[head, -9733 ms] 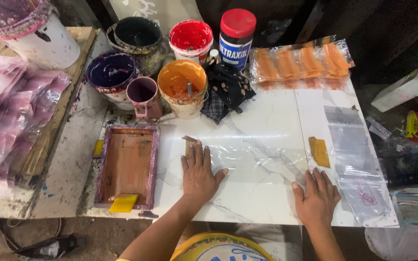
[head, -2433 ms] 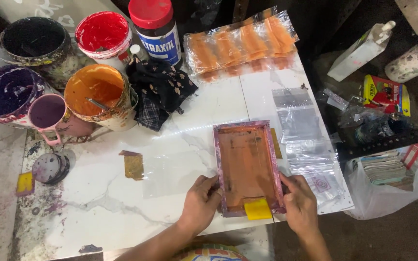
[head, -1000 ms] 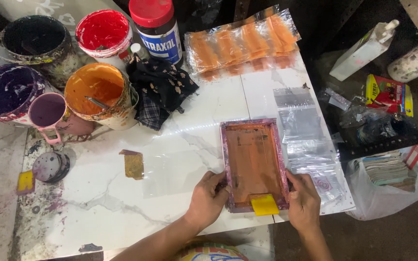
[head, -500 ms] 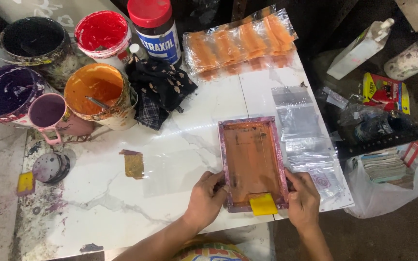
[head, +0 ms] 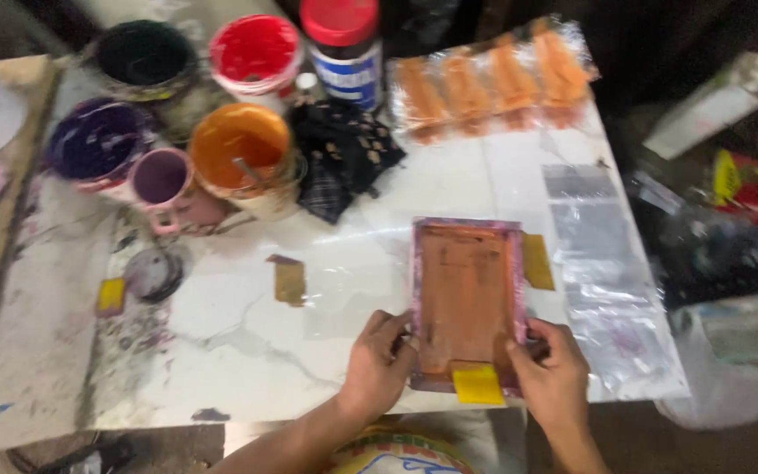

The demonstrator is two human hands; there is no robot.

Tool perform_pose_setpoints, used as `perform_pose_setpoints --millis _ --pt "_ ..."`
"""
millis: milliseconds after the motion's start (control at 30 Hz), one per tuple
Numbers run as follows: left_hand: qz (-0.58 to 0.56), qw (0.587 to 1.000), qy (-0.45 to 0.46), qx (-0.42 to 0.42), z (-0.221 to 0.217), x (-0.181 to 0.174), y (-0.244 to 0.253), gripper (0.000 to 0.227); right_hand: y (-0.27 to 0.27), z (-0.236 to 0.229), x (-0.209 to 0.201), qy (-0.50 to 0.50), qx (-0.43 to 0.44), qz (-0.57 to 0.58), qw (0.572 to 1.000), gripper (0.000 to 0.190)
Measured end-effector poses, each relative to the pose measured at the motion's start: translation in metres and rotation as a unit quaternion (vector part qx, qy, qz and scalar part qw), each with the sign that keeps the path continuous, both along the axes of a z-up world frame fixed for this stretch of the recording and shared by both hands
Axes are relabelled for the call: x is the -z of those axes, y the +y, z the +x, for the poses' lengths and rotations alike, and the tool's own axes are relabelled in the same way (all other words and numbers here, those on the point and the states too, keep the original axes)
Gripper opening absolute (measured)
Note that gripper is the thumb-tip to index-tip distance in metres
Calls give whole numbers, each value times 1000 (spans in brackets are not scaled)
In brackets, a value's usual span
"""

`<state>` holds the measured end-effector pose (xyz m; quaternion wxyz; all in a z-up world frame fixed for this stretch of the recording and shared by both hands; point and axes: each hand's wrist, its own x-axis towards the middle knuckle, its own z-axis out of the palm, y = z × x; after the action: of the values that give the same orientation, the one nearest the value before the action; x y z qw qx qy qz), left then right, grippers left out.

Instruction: The person wipes a white surface with a cloth, places a plastic sheet on the table, and then stirs orange paint in a bucket with a stick. They also handle a pink mug and a rectangular tray during the process.

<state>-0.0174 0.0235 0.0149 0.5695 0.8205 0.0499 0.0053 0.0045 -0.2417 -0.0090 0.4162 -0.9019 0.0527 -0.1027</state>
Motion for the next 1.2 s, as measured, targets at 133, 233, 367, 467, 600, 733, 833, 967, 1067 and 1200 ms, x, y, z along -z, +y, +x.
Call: perform_pose_setpoints --millis 133,233,367,467,600,733,833,967,1067,1200 --pt "-9 997 -72 35 -1 -15 7 40 3 5 3 -19 2 -33 999 43" --pt "-39 998 -29 34 -1 -17 23 41 17 4 -9 71 52 17 996 38" --pt "268 951 -133 -77 22 26 91 50 23 0 -9 62 54 36 996 36" --pt "392 906 -26 -159 40 30 127 59 25 0 -14 54 58 19 997 32" --pt "415 901 -63 -105 41 56 130 39 30 -4 -25 63 79 20 995 35" --pt "423 888 -120 -134 52 70 130 15 30 -7 -28 105 123 29 986 35" --pt "416 886 -154 -133 51 77 133 13 22 -12 -17 56 90 -11 994 35" --pt "291 932 -173 -128 42 38 125 9 18 -12 -10 14 65 -35 997 36" --pt "51 977 117 -172 39 -12 117 20 15 -10 -6 4 64 -23 998 37" --pt "-80 956 196 -203 40 -7 123 45 16 -10 0 -63 35 -34 997 33"
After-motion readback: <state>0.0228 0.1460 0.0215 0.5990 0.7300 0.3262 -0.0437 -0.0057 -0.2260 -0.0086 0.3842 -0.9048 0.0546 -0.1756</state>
